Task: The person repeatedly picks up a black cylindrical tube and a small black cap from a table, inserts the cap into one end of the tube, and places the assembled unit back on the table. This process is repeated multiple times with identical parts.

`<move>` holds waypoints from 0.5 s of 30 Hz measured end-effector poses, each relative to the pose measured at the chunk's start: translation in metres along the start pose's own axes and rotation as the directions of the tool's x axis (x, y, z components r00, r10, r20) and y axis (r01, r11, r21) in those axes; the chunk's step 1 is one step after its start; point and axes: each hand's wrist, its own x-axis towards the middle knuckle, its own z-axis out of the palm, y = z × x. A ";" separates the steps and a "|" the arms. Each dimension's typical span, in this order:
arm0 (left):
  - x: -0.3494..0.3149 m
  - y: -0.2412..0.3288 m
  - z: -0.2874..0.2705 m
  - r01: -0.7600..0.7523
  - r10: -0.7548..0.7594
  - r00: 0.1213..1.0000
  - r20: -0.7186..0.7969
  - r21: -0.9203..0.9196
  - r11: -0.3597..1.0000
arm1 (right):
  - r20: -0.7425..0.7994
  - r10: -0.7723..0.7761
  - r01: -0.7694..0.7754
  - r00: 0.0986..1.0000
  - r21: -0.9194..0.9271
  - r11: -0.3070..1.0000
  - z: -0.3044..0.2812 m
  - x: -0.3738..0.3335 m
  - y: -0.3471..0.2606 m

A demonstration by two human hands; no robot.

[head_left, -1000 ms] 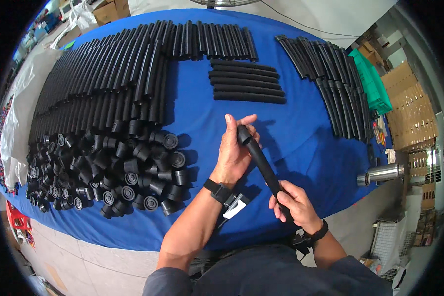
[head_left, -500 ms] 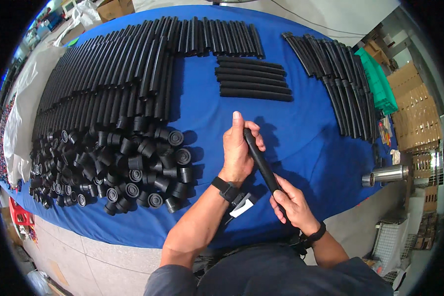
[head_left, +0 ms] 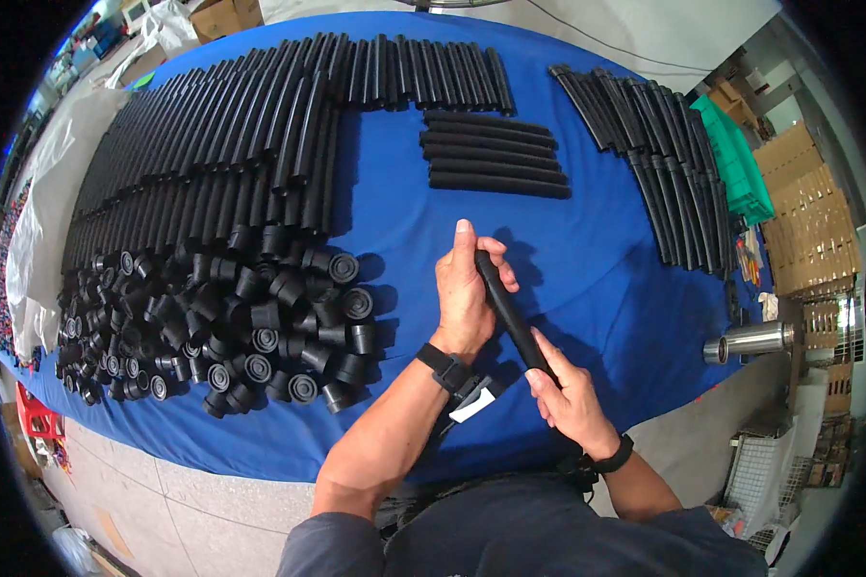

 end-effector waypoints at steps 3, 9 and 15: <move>0.001 0.004 0.007 0.062 -0.057 0.997 0.048 -0.117 0.991 | -0.111 -0.431 0.365 0.896 -0.370 0.854 -0.007 0.011 0.010; 0.011 0.014 -0.005 0.153 -0.139 0.988 0.071 -0.250 0.956 | 0.063 -0.023 0.005 0.998 0.271 0.962 -0.029 -0.004 0.012; 0.003 0.005 -0.005 0.092 -0.092 0.996 0.011 -0.217 0.972 | 0.191 0.134 -0.172 0.972 0.195 0.966 -0.014 -0.008 -0.004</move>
